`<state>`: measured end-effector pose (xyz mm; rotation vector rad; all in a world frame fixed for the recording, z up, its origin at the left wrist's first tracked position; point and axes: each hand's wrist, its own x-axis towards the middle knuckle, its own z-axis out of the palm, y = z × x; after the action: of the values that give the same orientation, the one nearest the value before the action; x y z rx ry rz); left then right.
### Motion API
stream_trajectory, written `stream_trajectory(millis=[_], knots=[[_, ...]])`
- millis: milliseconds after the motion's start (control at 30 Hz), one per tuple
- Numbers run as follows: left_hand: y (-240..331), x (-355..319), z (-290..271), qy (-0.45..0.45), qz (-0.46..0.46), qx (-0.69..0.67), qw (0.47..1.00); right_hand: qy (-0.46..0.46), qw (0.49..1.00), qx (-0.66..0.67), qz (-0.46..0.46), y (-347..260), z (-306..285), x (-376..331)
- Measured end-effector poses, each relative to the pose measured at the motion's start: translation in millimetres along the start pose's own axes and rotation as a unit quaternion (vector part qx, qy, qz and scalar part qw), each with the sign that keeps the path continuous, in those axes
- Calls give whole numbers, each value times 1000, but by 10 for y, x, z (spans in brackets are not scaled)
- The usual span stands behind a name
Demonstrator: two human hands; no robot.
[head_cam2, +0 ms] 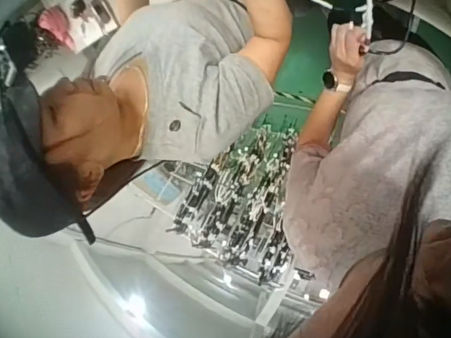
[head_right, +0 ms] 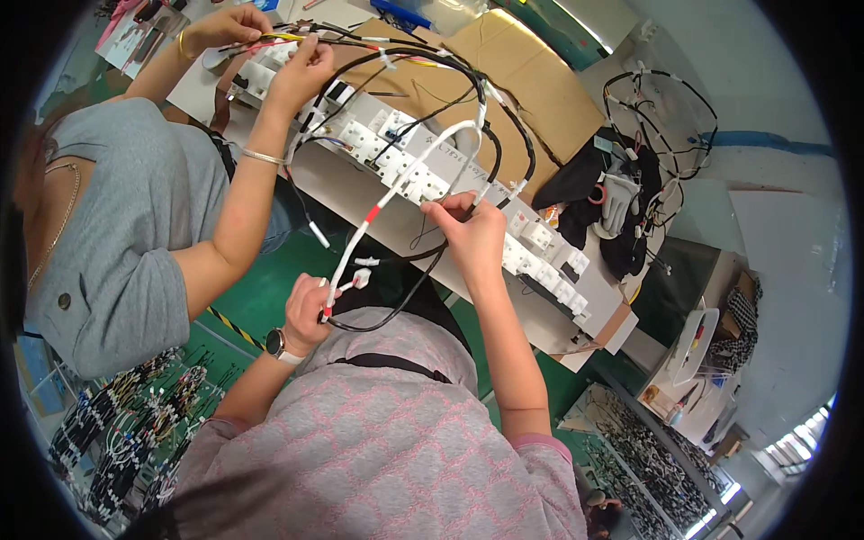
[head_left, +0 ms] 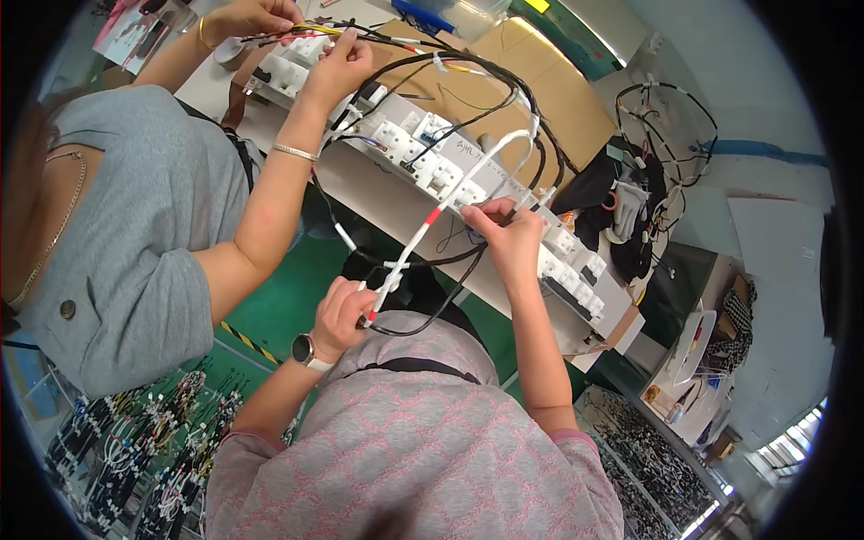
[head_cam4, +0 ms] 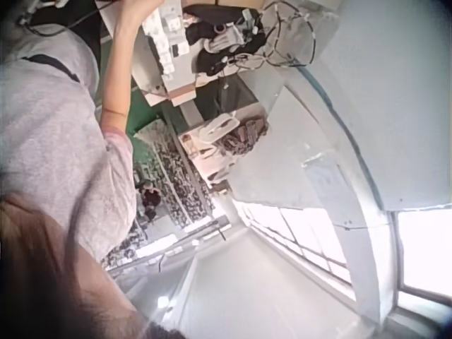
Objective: Connecting wires to an electrical panel component at a manual assembly station.
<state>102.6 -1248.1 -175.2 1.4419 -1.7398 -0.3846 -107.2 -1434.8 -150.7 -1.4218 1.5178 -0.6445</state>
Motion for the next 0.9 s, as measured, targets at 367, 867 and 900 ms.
stream_trajectory(millis=[367,867,900], knots=[[-60,1037,479,184,4,-1,983,45,997,40,-57,98,200,17],[-208,1314,793,74,-232,-311,919,-34,993,-106,-45,5,114,172],[-188,1350,779,82,-252,-295,918,-44,992,-112,-32,8,115,177]])
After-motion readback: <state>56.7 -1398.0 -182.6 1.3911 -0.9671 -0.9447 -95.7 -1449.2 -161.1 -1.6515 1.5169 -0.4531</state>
